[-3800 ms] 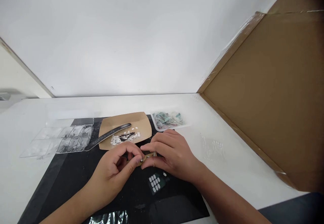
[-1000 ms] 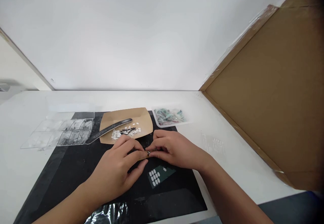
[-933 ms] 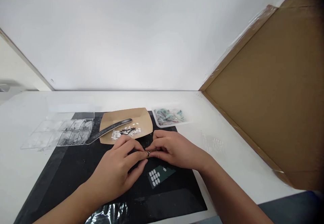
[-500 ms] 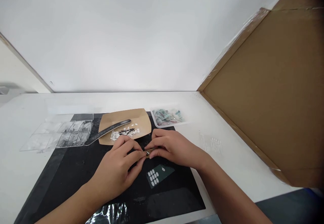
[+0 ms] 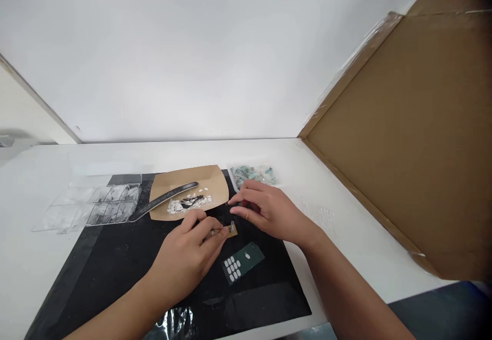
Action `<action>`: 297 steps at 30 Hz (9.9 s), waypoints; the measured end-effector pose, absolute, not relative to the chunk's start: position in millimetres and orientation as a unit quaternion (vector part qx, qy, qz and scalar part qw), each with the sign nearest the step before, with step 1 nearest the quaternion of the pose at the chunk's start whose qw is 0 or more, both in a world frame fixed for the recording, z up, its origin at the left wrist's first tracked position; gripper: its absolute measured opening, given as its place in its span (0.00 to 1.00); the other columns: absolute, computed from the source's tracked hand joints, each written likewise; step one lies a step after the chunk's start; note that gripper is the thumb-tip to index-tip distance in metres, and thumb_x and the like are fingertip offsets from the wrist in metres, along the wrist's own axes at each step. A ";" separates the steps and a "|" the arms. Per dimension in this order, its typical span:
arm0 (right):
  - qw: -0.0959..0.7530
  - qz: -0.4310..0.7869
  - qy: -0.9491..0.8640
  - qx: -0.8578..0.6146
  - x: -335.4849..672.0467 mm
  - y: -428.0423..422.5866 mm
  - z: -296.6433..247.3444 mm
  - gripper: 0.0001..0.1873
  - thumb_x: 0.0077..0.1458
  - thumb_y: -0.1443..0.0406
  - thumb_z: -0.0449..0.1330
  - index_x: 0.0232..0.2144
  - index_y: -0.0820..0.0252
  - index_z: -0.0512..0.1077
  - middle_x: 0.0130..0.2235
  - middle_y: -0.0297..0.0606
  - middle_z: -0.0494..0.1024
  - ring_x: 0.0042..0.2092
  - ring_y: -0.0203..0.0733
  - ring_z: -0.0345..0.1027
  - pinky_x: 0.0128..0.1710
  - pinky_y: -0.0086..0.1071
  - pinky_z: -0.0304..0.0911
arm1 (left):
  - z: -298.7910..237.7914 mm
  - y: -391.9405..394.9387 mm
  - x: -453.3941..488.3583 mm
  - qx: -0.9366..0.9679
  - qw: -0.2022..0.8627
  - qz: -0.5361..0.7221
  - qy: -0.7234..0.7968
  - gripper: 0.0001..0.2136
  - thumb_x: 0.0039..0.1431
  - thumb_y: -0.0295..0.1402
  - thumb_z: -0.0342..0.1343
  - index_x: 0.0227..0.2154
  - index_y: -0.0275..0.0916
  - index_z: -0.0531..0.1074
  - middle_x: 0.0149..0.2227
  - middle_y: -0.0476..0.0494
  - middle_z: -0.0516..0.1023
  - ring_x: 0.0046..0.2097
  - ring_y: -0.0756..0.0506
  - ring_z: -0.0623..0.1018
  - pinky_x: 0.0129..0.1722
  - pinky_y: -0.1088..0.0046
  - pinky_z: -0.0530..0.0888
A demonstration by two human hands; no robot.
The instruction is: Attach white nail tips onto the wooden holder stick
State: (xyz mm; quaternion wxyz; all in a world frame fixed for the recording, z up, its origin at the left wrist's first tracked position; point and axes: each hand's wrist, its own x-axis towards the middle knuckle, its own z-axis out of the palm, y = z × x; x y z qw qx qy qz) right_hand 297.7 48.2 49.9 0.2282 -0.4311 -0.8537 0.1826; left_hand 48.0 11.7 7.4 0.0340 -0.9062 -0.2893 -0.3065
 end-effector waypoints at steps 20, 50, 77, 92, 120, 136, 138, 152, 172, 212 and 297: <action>0.185 0.143 -0.833 -0.501 310.4 55.5 46.4 0.15 0.73 0.54 0.57 0.48 0.54 0.78 0.40 0.37 0.79 0.38 0.41 0.71 0.37 0.32 0.61 | -1.9 10.3 59.1 -0.917 0.154 -0.246 -0.273 0.08 0.73 0.24 0.54 0.36 0.35 0.76 0.34 0.45 0.73 0.43 0.42 0.76 0.47 0.60 0.78; 0.114 0.165 -0.854 -0.479 312.0 58.5 40.2 0.09 0.70 0.58 0.61 0.46 0.54 0.78 0.33 0.34 0.79 0.38 0.42 0.72 0.38 0.33 0.60 | 9.6 16.4 52.2 -0.886 -0.015 -0.346 -0.308 0.04 0.68 0.24 0.59 0.40 0.40 0.77 0.36 0.46 0.82 0.42 0.43 0.74 0.49 0.62 0.76; 0.108 0.167 -0.849 -0.490 309.3 50.9 51.7 0.16 0.71 0.51 0.60 0.46 0.55 0.78 0.37 0.36 0.81 0.37 0.42 0.72 0.35 0.33 0.58 | 5.8 19.7 51.0 -0.874 -0.053 -0.361 -0.321 0.05 0.69 0.25 0.62 0.44 0.40 0.77 0.42 0.48 0.85 0.47 0.41 0.72 0.52 0.61 0.71; 0.114 0.151 -0.857 -0.479 310.7 50.9 50.4 0.12 0.72 0.56 0.59 0.46 0.55 0.79 0.42 0.37 0.83 0.41 0.43 0.76 0.38 0.34 0.62 | 15.8 22.5 41.0 -0.889 -0.031 -0.341 -0.305 0.07 0.67 0.28 0.65 0.46 0.39 0.76 0.42 0.45 0.83 0.48 0.39 0.73 0.53 0.59 0.71; 0.279 0.234 -0.874 -0.323 280.0 31.9 45.4 0.43 0.59 0.62 0.69 0.71 0.49 0.56 0.65 0.46 0.71 0.66 0.56 0.66 0.65 0.53 0.65 | -1.1 23.4 29.5 -0.881 -0.081 -0.317 -0.343 0.02 0.67 0.27 0.62 0.40 0.41 0.76 0.32 0.44 0.81 0.47 0.38 0.76 0.39 0.66 0.75; 0.224 0.199 -0.900 -0.316 269.4 32.9 38.2 0.45 0.53 0.59 0.76 0.68 0.53 0.62 0.51 0.41 0.81 0.66 0.56 0.64 0.65 0.51 0.57 | -3.2 21.5 30.2 -0.885 -0.039 -0.310 -0.345 0.03 0.70 0.28 0.57 0.42 0.39 0.75 0.36 0.43 0.81 0.43 0.41 0.76 0.39 0.66 0.76; 0.204 0.190 -0.901 -0.332 267.4 31.9 37.7 0.44 0.54 0.61 0.76 0.67 0.53 0.62 0.52 0.42 0.81 0.66 0.55 0.64 0.65 0.52 0.56 | -2.7 20.9 30.0 -0.885 -0.044 -0.307 -0.347 0.03 0.70 0.28 0.56 0.42 0.39 0.75 0.37 0.43 0.80 0.41 0.42 0.77 0.39 0.66 0.77; 0.176 0.168 -0.906 -0.346 263.6 34.7 30.7 0.41 0.61 0.61 0.71 0.70 0.54 0.58 0.46 0.40 0.84 0.62 0.56 0.67 0.60 0.52 0.58 | 2.7 17.8 31.4 -0.861 -0.083 -0.348 -0.360 0.06 0.69 0.30 0.59 0.46 0.42 0.70 0.39 0.46 0.81 0.44 0.42 0.79 0.39 0.68 0.77; 0.386 0.184 -0.864 -0.267 247.3 24.1 25.7 0.06 0.70 0.62 0.62 0.45 0.57 0.73 0.42 0.40 0.81 0.44 0.43 0.74 0.45 0.36 0.70 | 20.8 8.7 31.5 -0.734 -0.221 -0.537 -0.354 0.02 0.65 0.30 0.67 0.38 0.42 0.80 0.36 0.49 0.82 0.28 0.53 0.73 0.25 0.77 0.70; 0.350 0.055 -0.885 -0.303 249.3 16.8 26.3 0.05 0.68 0.65 0.51 0.39 0.57 0.67 0.31 0.31 0.73 0.28 0.38 0.60 0.30 0.34 0.51 | 28.6 6.1 23.8 -0.801 -0.193 -0.475 -0.308 0.09 0.66 0.22 0.62 0.44 0.42 0.80 0.43 0.42 0.75 0.39 0.47 0.78 0.30 0.74 0.75; 0.360 -0.063 -0.891 -0.270 252.6 18.0 38.1 0.07 0.70 0.71 0.58 0.37 0.56 0.70 0.36 0.33 0.82 0.32 0.35 0.70 0.37 0.36 0.56 | 33.2 13.6 28.9 -0.704 -0.416 -0.446 -0.364 0.04 0.61 0.27 0.62 0.32 0.37 0.81 0.35 0.46 0.73 0.22 0.56 0.72 0.15 0.85 0.73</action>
